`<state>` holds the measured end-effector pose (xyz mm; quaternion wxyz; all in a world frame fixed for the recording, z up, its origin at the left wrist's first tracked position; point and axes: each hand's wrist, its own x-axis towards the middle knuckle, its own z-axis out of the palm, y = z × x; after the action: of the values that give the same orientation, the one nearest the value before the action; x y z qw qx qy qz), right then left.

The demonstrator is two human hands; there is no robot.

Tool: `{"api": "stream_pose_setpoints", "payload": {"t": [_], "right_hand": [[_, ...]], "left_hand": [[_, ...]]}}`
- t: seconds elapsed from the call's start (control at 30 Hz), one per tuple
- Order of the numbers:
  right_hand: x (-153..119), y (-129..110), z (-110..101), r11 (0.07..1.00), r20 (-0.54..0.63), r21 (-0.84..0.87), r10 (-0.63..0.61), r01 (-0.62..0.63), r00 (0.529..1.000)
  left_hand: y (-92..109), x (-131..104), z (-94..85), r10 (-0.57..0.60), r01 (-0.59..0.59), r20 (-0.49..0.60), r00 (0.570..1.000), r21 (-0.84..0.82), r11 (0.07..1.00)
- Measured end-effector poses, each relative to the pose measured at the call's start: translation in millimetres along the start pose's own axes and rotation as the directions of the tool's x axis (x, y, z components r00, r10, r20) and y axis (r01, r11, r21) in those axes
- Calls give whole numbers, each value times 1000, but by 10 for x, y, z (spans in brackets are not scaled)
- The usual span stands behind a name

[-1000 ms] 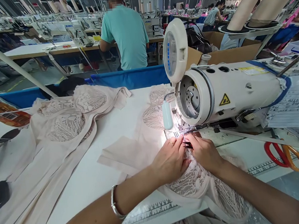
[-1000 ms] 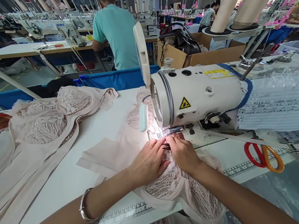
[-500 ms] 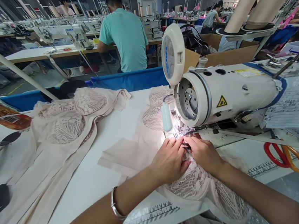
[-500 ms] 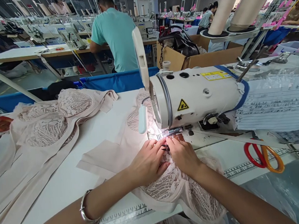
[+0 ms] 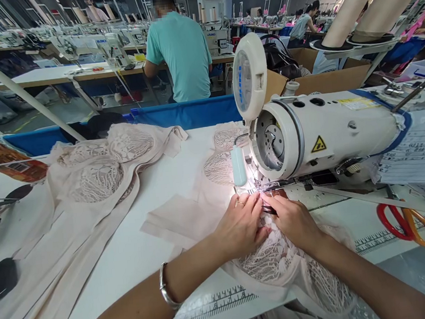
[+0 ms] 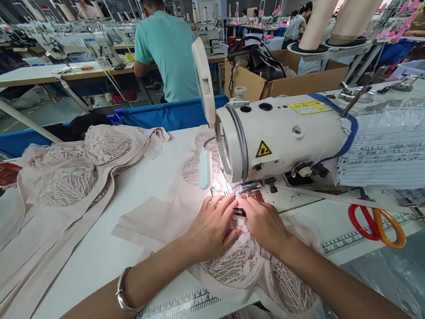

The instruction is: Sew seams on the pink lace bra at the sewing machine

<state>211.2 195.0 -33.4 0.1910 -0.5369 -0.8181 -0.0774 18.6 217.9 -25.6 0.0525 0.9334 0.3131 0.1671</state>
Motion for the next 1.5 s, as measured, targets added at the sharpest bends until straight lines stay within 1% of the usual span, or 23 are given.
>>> {"api": "stream_pose_setpoints", "payload": {"t": [0.2, 0.5, 0.63, 0.67, 0.73, 0.8, 0.83, 0.9, 1.0, 1.13, 1.2, 1.37, 1.43, 1.5], "right_hand": [[19, 24, 14, 1000, 35, 11, 23, -24, 999], [43, 25, 9, 1000, 14, 6, 8, -8, 1000], [65, 44, -19, 997, 44, 47, 53, -55, 998], [67, 49, -33, 995, 61, 66, 68, -72, 996], [60, 61, -62, 989, 89, 109, 88, -97, 992], [41, 76, -84, 983, 104, 152, 86, -101, 991], [30, 84, -90, 980, 107, 172, 78, -95, 991], [16, 95, -95, 975, 113, 207, 60, -83, 992], [28, 101, -92, 971, 129, 228, 49, -77, 990], [98, 98, -76, 985, 111, 165, 38, -56, 993], [141, 96, -63, 992, 108, 118, 34, -47, 994], [253, 76, -51, 997, 157, 55, 47, -56, 986], [273, 63, -91, 996, 168, 54, 66, -76, 984], [250, 47, -170, 993, 152, 59, 93, -103, 984]], "left_hand": [[9, 4, -14, -28, 28, 25, 999, 27, 999], [0, 9, -43, -19, 16, 67, 998, 49, 999], [-36, 27, -9, -9, 5, 41, 999, 106, 994], [-35, 29, 0, 13, -16, 26, 1000, 138, 990], [-9, 25, 8, 112, -114, 23, 993, 215, 970], [43, 7, 3, 231, -238, 58, 971, 283, 929], [71, -5, -2, 267, -278, 80, 960, 305, 911], [115, -26, -13, 272, -294, 113, 956, 319, 901], [106, -26, -22, 226, -259, 148, 963, 263, 930], [-15, 24, -50, 228, -253, 164, 960, 153, 955], [-75, 47, -83, 234, -252, 153, 960, 107, 962], [-169, 66, -189, 184, -185, 82, 979, -4, 983], [-187, 67, -217, 177, -174, 68, 982, -42, 984], [-188, 67, -218, 174, -172, 53, 983, -41, 984]]}}
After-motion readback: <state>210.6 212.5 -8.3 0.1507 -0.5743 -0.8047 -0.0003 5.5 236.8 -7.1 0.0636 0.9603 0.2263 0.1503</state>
